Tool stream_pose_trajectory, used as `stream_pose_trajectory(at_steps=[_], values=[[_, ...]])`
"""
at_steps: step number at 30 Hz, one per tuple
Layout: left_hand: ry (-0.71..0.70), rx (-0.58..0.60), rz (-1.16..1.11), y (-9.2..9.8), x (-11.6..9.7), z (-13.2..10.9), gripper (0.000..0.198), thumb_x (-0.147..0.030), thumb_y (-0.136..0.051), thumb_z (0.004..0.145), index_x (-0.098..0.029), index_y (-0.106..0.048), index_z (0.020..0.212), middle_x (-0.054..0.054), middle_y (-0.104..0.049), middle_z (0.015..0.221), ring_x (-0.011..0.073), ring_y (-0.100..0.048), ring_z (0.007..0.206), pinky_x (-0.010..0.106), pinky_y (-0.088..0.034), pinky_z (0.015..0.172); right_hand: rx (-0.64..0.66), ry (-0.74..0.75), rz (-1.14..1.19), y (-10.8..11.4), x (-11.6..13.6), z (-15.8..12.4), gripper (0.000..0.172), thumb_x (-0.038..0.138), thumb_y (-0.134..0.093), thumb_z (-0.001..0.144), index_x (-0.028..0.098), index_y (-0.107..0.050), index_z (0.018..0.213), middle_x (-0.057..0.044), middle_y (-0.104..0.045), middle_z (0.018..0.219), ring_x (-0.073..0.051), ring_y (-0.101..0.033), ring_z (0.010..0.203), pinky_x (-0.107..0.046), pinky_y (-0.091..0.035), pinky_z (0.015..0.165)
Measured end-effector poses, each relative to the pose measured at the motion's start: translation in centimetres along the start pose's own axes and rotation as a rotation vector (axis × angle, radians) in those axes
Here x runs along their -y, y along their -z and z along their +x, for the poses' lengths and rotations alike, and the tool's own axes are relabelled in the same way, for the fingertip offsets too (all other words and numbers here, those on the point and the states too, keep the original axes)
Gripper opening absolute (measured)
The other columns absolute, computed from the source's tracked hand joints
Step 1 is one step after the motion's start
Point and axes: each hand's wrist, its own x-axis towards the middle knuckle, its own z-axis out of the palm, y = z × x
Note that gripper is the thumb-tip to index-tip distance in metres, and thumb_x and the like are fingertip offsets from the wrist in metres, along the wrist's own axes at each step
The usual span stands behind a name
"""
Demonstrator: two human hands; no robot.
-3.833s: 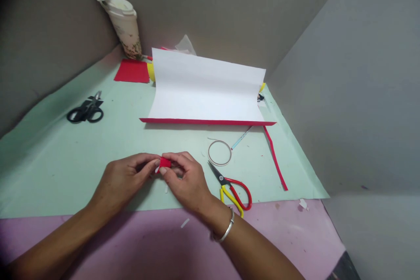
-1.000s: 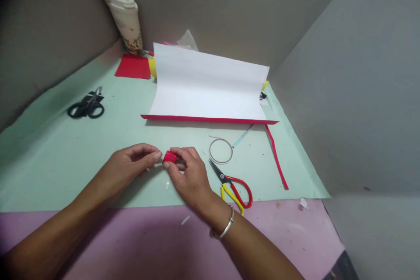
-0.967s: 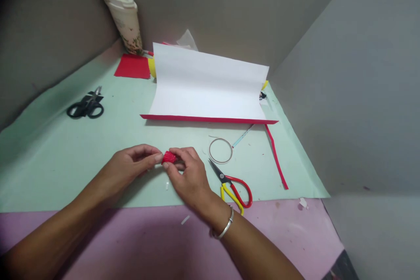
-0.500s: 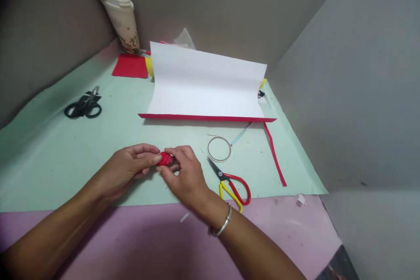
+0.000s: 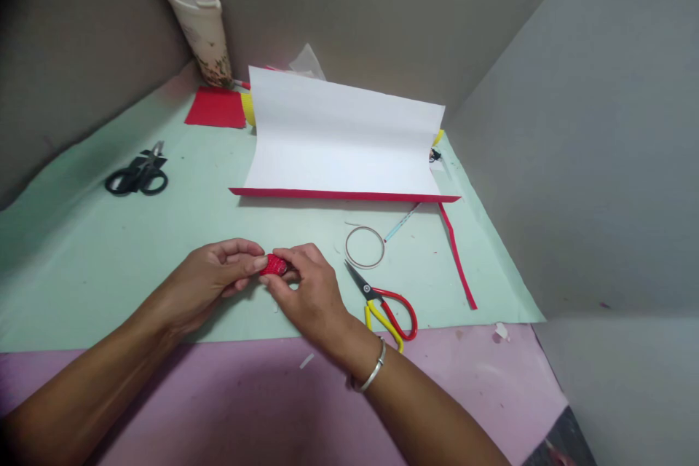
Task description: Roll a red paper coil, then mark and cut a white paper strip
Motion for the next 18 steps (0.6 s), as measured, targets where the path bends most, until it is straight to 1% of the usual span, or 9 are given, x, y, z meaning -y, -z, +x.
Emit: stream_pose_trajectory(at_steps=[3,6,9,12,18], values=[[-0.012,0.025,0.016,0.02,0.03,0.06,0.028,-0.036,-0.085,0.070,-0.019,-0.069,0.084,-0.006,-0.061,0.058,0.0069,-0.047,0.052,0.019,-0.033,0.047,-0.001,-0.008,-0.004,0.03,0.03,0.03,0.031,0.026,-0.075,0.080,0.022,-0.075,0.111,-0.006,-0.065,0.103,-0.016,-0.070,0.086,-0.028,-0.065,0.076],[-0.024,0.044,0.058,-0.01,0.06,0.11,0.030,-0.036,-0.086,0.069,-0.019,-0.069,0.087,-0.005,-0.063,0.059,0.0078,-0.049,0.053,0.019,-0.032,0.047,-0.012,-0.027,0.001,0.02,0.05,0.04,0.031,0.028,-0.075,0.080,0.022,-0.075,0.111,-0.006,-0.065,0.102,-0.016,-0.070,0.084,-0.028,-0.065,0.075],[-0.027,0.019,0.079,-0.02,0.05,0.12,0.032,-0.034,-0.088,0.066,-0.019,-0.068,0.086,-0.004,-0.065,0.062,0.0082,-0.050,0.054,0.020,-0.033,0.048,-0.015,-0.041,0.026,-0.03,0.03,0.04,0.034,0.029,-0.077,0.079,0.022,-0.075,0.112,-0.006,-0.065,0.102,-0.015,-0.070,0.081,-0.027,-0.065,0.074],[-0.035,-0.012,0.069,0.03,-0.01,0.09,0.033,-0.034,-0.088,0.065,-0.020,-0.068,0.087,-0.005,-0.064,0.061,0.0086,-0.050,0.055,0.021,-0.035,0.051,-0.014,-0.045,0.066,-0.04,0.02,0.04,0.036,0.027,-0.077,0.079,0.024,-0.073,0.115,-0.004,-0.065,0.104,-0.014,-0.071,0.080,-0.026,-0.065,0.075],[-0.059,-0.007,0.091,0.16,-0.02,0.11,0.027,-0.035,-0.085,0.069,-0.020,-0.069,0.085,-0.006,-0.062,0.060,0.0082,-0.049,0.054,0.021,-0.034,0.051,-0.009,-0.019,0.080,0.18,0.16,0.01,0.028,0.026,-0.077,0.081,0.025,-0.076,0.109,-0.004,-0.066,0.102,-0.014,-0.072,0.084,-0.026,-0.065,0.076]])
